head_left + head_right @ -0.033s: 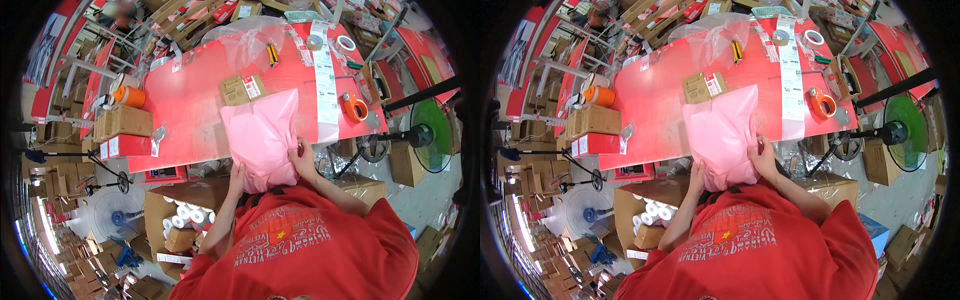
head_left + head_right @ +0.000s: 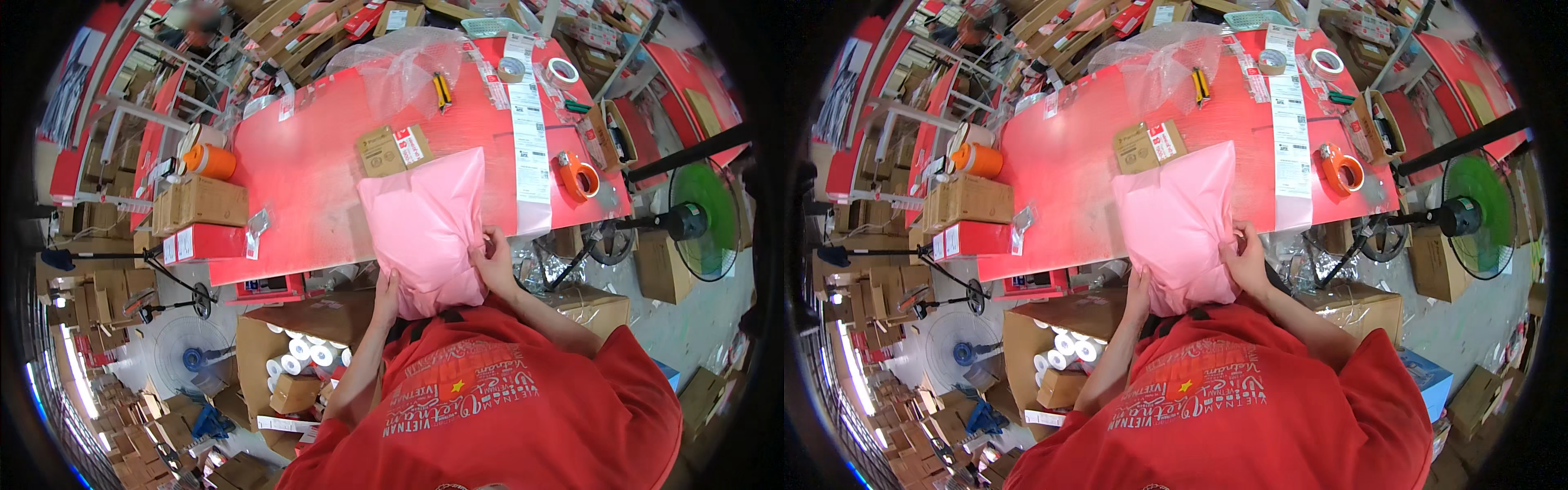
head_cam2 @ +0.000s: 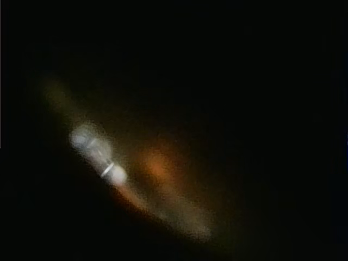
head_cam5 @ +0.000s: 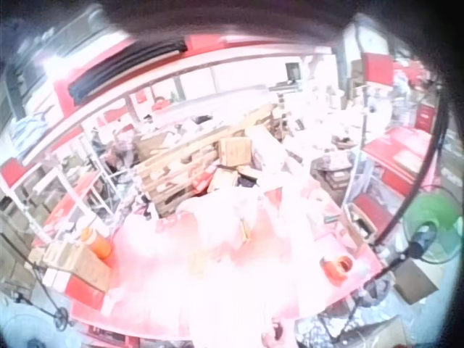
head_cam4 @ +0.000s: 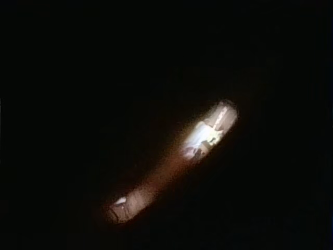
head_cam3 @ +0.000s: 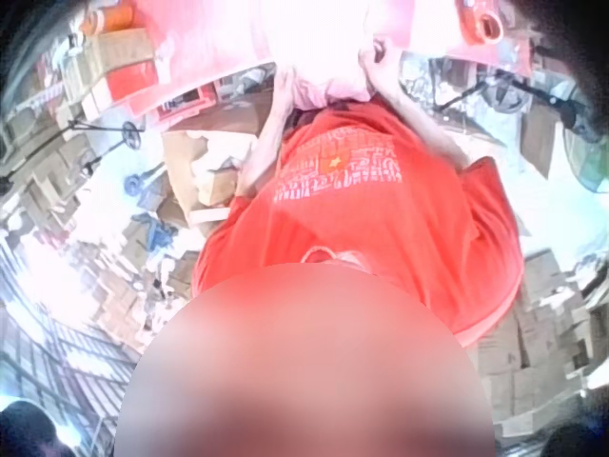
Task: The person packs items into cardboard boxes and pink poly mailers on a red work table. They use a tape dispenser to seal the packages and place shipping labels on them. The person repeatedly retrieves items from a large bin and moves sealed packages aside.
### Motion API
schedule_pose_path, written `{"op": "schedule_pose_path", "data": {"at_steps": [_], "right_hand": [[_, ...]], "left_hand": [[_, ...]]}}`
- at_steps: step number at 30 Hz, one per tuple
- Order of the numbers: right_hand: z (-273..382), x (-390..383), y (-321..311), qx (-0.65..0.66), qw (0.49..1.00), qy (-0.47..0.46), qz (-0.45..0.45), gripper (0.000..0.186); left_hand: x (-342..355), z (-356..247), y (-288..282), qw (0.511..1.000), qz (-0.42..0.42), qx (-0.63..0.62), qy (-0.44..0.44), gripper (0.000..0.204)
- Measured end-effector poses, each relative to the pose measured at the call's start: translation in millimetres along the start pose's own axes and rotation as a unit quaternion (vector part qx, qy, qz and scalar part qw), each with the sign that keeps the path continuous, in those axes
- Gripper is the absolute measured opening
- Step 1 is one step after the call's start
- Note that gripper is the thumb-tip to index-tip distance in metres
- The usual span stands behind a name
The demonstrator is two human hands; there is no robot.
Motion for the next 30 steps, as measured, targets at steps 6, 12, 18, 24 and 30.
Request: {"op": "schedule_pose_path", "data": {"at_steps": [6, 12, 18, 24, 30], "right_hand": [[54.3, 60.6, -42.2, -0.188, 0.981, -0.048, 0.01, 0.06], [120.8, 141.6, -244.2, -0.662, 0.691, -0.202, -0.208, 0.046], [151.1, 97.4, -192.5, -0.632, 0.734, -0.217, -0.122, 0.027], [193.3, -122.3, -12.3, -0.391, 0.899, -0.167, -0.107, 0.055], [150.1, -217.6, 85.2, -0.515, 0.834, -0.192, -0.059, 0.072]], "left_hand": [[-4.0, -30.2, -10.9, 0.998, -0.048, 0.031, -0.009, 0.066], [-40.3, -205.4, 51.7, 0.926, -0.073, 0.284, 0.237, 0.05], [-13.3, -218.9, 163.0, 0.964, 0.24, 0.1, 0.054, 0.043], [-15.0, -223.4, 199.4, 0.858, 0.499, 0.119, -0.02, 0.051], [-57.1, -171.3, 154.9, 0.832, 0.468, 0.219, -0.202, 0.034]]}}
Point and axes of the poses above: each hand's wrist, its own x-axis towards the middle knuckle, its own y-axis out of the palm, z = x × y, the point moved 10 cm from there along x, towards the middle knuckle, and after that the axes turned 2 degrees about -y, right-handed, at the moved point
